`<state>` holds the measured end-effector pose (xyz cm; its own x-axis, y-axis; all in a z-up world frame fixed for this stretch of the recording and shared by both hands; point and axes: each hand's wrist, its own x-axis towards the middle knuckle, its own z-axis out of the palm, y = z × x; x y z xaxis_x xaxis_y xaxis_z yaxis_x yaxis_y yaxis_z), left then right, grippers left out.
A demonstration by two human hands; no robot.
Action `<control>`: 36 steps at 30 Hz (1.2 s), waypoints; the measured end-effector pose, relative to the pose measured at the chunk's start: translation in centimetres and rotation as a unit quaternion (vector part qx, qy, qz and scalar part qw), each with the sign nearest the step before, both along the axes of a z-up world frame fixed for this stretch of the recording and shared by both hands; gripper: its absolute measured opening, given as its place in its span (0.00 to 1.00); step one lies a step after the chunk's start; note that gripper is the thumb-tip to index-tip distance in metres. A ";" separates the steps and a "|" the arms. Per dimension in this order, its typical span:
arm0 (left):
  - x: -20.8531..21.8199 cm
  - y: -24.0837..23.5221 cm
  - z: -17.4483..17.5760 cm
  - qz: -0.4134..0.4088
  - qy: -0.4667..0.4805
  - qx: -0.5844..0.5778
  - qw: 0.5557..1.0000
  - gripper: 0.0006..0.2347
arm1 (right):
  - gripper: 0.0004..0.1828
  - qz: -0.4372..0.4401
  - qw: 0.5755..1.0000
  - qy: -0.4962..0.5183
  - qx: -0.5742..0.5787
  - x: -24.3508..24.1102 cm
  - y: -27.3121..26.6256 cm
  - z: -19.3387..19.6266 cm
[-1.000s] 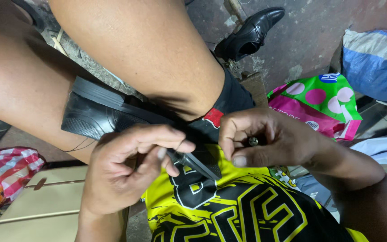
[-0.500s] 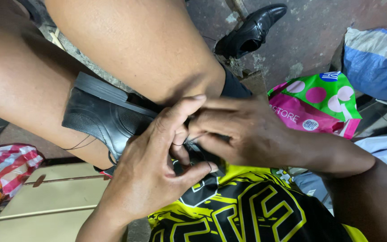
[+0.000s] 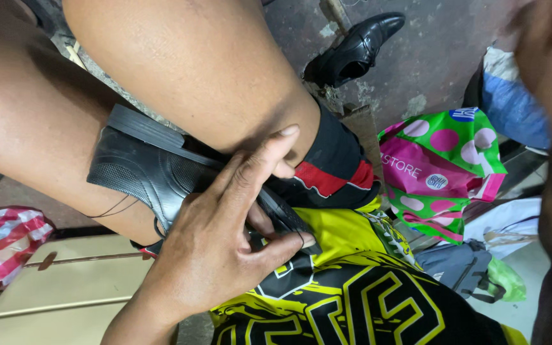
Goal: The person sits on the floor with a black shoe resting on their lap. They use a needle and thread to sew the sole of the shoe, repeatedly pulling the thread through the material and tightening the stitches.
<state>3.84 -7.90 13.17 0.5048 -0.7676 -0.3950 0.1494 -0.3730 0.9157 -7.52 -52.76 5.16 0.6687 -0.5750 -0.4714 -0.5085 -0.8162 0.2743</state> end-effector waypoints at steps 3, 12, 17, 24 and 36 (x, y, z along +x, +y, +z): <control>0.2 -0.8 0.2 0.007 -0.024 0.002 1.000 0.43 | 0.13 0.244 0.902 -0.137 0.328 -3.2 11.3 1.7; -0.7 -0.1 -0.8 -0.004 -0.051 -0.038 0.998 0.37 | 0.18 0.027 0.746 -0.112 0.656 -0.6 22.3 5.4; -2.2 6.7 -0.4 0.246 -0.190 0.068 0.948 0.17 | 0.23 -0.296 0.515 -0.197 0.780 -1.1 21.7 3.5; -2.7 9.9 -5.3 0.089 -0.356 0.167 0.915 0.07 | 0.33 -0.264 0.567 -0.139 0.768 -1.2 24.3 4.7; -5.0 14.6 -6.7 0.373 -0.122 -0.043 0.919 0.21 | 0.31 -0.215 0.619 -0.182 0.733 -0.8 25.4 3.2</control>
<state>-1.12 6.69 6.50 0.9688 -0.1947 -0.1534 0.1196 -0.1750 0.9773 -8.32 -27.35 8.36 0.8178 0.1312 -0.5604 -0.5755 0.1806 -0.7976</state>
